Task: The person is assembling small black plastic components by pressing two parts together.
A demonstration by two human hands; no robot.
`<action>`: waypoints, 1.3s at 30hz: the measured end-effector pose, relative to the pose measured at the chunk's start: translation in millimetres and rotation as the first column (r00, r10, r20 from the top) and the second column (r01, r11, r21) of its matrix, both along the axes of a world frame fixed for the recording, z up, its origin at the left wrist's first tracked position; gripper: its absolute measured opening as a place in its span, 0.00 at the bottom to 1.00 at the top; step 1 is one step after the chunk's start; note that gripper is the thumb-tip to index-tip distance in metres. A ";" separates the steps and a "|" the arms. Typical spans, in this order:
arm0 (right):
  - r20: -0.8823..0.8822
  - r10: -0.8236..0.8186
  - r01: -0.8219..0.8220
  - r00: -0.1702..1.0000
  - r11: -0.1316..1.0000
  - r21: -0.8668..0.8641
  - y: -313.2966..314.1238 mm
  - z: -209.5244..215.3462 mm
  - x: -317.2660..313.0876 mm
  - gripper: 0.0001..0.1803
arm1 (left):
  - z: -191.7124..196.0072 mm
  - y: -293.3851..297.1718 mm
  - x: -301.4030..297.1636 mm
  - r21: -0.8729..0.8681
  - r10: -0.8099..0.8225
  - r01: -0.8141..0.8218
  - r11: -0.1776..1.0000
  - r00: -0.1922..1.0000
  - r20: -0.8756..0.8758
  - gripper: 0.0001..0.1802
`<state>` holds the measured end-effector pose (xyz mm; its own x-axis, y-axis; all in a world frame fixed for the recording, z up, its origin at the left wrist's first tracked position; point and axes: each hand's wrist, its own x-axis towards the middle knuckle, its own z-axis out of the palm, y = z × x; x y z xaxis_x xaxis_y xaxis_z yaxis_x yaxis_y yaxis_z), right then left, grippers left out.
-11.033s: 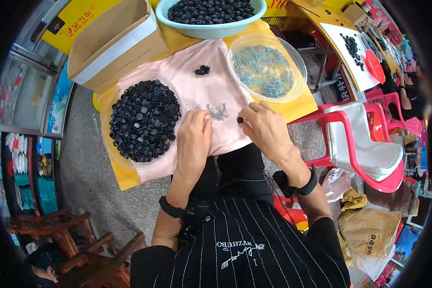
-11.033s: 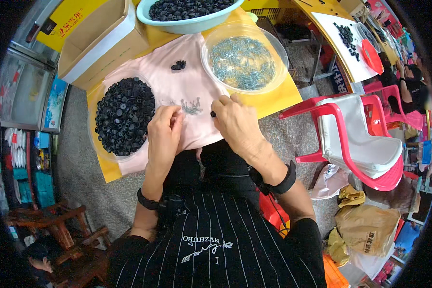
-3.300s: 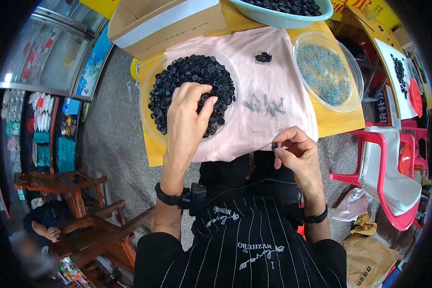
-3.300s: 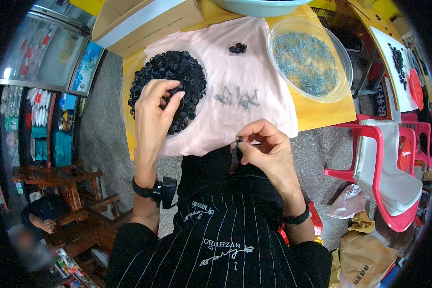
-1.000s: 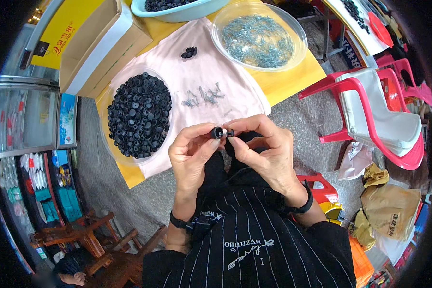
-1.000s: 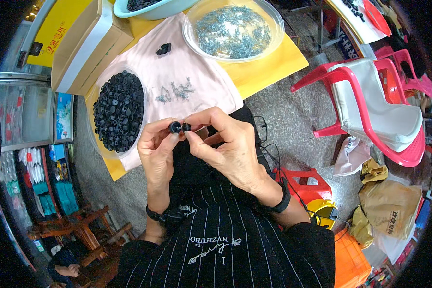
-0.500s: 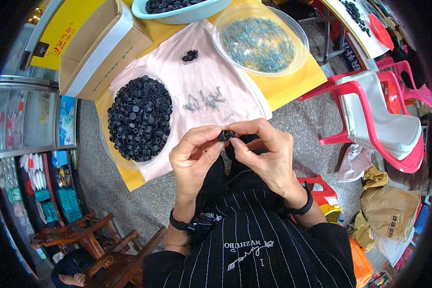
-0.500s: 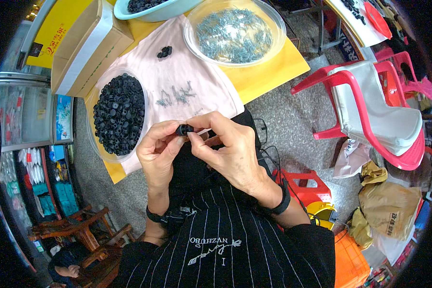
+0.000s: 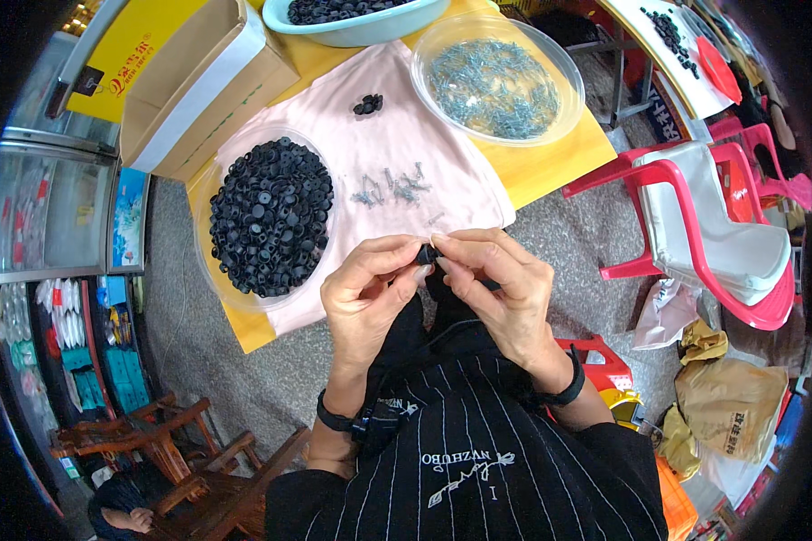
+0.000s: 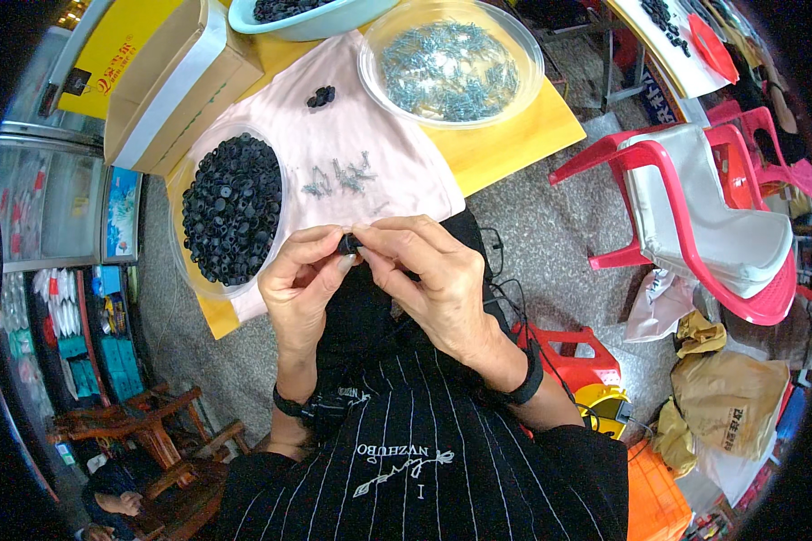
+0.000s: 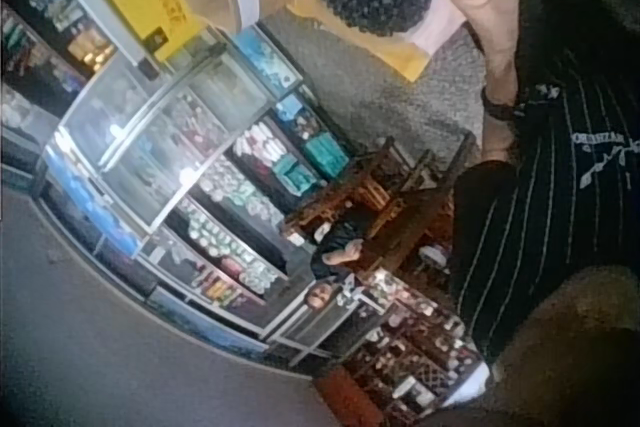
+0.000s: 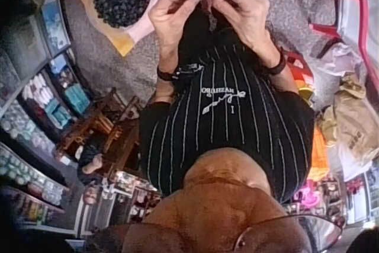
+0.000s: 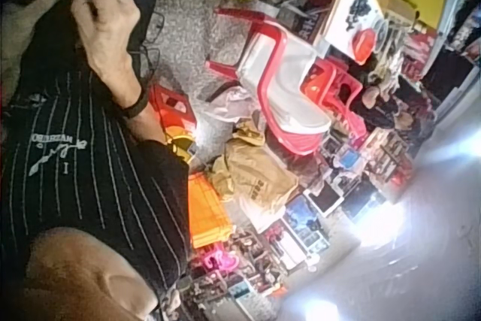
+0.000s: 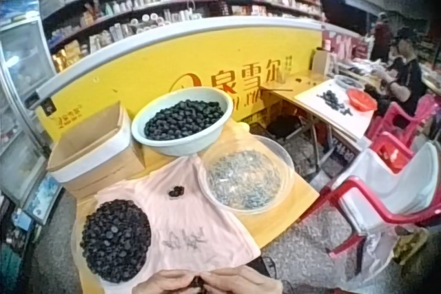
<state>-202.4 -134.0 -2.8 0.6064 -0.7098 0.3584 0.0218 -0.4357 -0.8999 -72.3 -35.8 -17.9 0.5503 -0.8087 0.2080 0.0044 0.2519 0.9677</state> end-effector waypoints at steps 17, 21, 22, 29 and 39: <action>0.031 0.053 -0.052 0.998 0.998 -0.045 2.5 -6.7 4.1 0.16 | -1.7 3.9 -3.2 -0.039 0.020 -0.021 0.999 1.000 -0.015 0.12; 0.033 0.057 -0.053 0.998 0.992 -0.118 2.6 -4.2 4.7 0.20 | -0.3 4.7 -3.1 -0.043 0.031 -0.033 0.999 0.998 -0.045 0.12; 0.032 0.057 -0.053 0.998 0.991 -0.120 3.1 -2.9 4.9 0.20 | 0.4 4.4 -3.0 -0.044 0.031 -0.033 0.998 0.998 -0.046 0.12; 0.021 0.039 -0.037 0.999 0.993 -0.115 6.3 -10.0 9.8 0.24 | 1.3 4.7 -6.7 -0.009 0.048 -0.049 0.999 0.993 -0.109 0.10; 0.007 -0.040 0.040 0.999 0.980 -0.195 6.6 -15.6 17.2 0.23 | -6.6 2.7 -13.0 0.032 0.101 -0.096 0.995 0.935 -0.339 0.09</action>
<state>-185.2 -127.4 -18.4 0.5775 -0.6499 0.4941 0.0035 -0.6032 -0.7976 -85.3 -33.1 -24.5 0.6628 -0.7486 -0.0170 0.3098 0.2535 0.9164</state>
